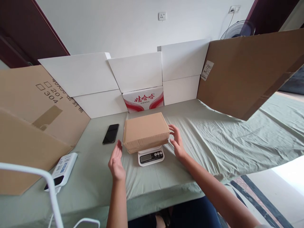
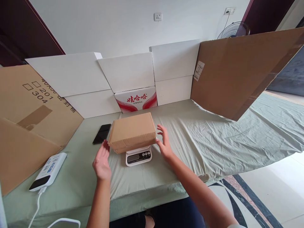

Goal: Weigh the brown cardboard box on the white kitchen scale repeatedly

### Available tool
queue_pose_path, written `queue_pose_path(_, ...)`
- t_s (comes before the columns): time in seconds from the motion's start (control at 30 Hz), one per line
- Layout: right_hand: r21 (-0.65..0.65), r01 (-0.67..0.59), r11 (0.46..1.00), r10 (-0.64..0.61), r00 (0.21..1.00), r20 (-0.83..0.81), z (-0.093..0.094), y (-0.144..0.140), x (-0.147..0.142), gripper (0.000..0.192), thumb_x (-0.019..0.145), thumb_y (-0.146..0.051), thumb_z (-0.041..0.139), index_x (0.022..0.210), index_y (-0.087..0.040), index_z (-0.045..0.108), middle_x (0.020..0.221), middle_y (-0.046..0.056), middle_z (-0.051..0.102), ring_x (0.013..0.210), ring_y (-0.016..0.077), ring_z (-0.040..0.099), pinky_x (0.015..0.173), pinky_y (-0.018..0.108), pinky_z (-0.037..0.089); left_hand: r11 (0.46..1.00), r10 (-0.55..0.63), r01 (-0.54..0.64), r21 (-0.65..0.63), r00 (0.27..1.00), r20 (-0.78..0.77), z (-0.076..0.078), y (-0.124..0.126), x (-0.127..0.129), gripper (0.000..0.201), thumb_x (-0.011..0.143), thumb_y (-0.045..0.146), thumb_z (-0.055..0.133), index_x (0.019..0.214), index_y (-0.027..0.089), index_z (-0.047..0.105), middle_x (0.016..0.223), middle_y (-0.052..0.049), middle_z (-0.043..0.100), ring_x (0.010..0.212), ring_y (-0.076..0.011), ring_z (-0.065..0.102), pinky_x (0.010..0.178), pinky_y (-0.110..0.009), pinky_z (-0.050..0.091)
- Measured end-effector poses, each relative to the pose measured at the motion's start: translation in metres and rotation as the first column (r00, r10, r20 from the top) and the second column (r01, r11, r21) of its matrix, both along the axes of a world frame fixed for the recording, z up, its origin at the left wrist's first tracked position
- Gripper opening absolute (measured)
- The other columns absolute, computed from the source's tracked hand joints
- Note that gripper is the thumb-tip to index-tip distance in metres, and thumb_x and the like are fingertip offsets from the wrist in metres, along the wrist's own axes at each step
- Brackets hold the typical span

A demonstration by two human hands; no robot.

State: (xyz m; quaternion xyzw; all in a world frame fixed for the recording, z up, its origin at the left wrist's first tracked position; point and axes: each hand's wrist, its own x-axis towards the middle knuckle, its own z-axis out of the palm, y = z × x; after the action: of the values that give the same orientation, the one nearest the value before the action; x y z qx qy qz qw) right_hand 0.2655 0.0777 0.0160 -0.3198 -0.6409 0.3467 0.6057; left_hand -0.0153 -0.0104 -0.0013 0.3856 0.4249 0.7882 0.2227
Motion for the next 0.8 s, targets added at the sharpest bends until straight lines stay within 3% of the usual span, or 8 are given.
queue_pose_path(0.1,-0.022,0.147,0.989,-0.149,0.974,-0.170,-0.001,0.008,0.003,0.060,0.092,-0.054,0.050,0.148,-0.034,0.039,0.152,0.009,0.044,0.137,0.0336,0.047,0.108,0.055,0.044,0.997,0.064,-0.065,0.050,0.998,0.024,0.011,-0.001,0.001,0.063,0.090,0.060,0.048,0.135,0.019,0.066,0.152,-0.012,0.054,0.145,-0.0319,0.045,0.121,-0.047,0.034)
queue_pose_path(0.17,-0.042,0.175,0.984,-0.180,0.958,-0.225,-0.001,0.011,0.005,0.059,0.091,-0.052,0.049,0.147,-0.034,0.039,0.152,0.009,0.045,0.136,0.0332,0.048,0.107,0.055,0.044,0.997,0.068,-0.069,0.042,0.997,0.032,0.013,0.000,0.001,0.063,0.090,0.060,0.048,0.134,0.019,0.067,0.152,-0.012,0.055,0.145,-0.0319,0.045,0.120,-0.046,0.034)
queue_pose_path(0.43,-0.057,0.044,0.997,-0.053,0.984,-0.170,0.003,0.006,0.003,0.052,0.092,-0.051,0.051,0.141,-0.032,0.049,0.149,0.009,0.051,0.133,0.0326,0.052,0.107,0.053,0.044,0.999,-0.024,0.025,-0.027,0.999,0.024,0.000,0.003,0.001,0.063,0.088,0.062,0.053,0.129,0.017,0.070,0.144,-0.016,0.061,0.139,-0.0332,0.052,0.118,-0.048,0.038)
queue_pose_path(0.8,-0.071,-0.090,0.993,0.085,0.995,-0.059,0.002,0.005,0.001,0.052,0.095,-0.055,0.052,0.143,-0.034,0.048,0.151,0.005,0.051,0.135,0.0303,0.052,0.112,0.051,0.043,0.992,-0.001,0.006,-0.128,0.999,0.041,-0.008,0.003,0.000,0.071,0.083,0.068,0.056,0.127,0.014,0.070,0.138,-0.021,0.064,0.132,-0.0364,0.058,0.113,-0.053,0.042)
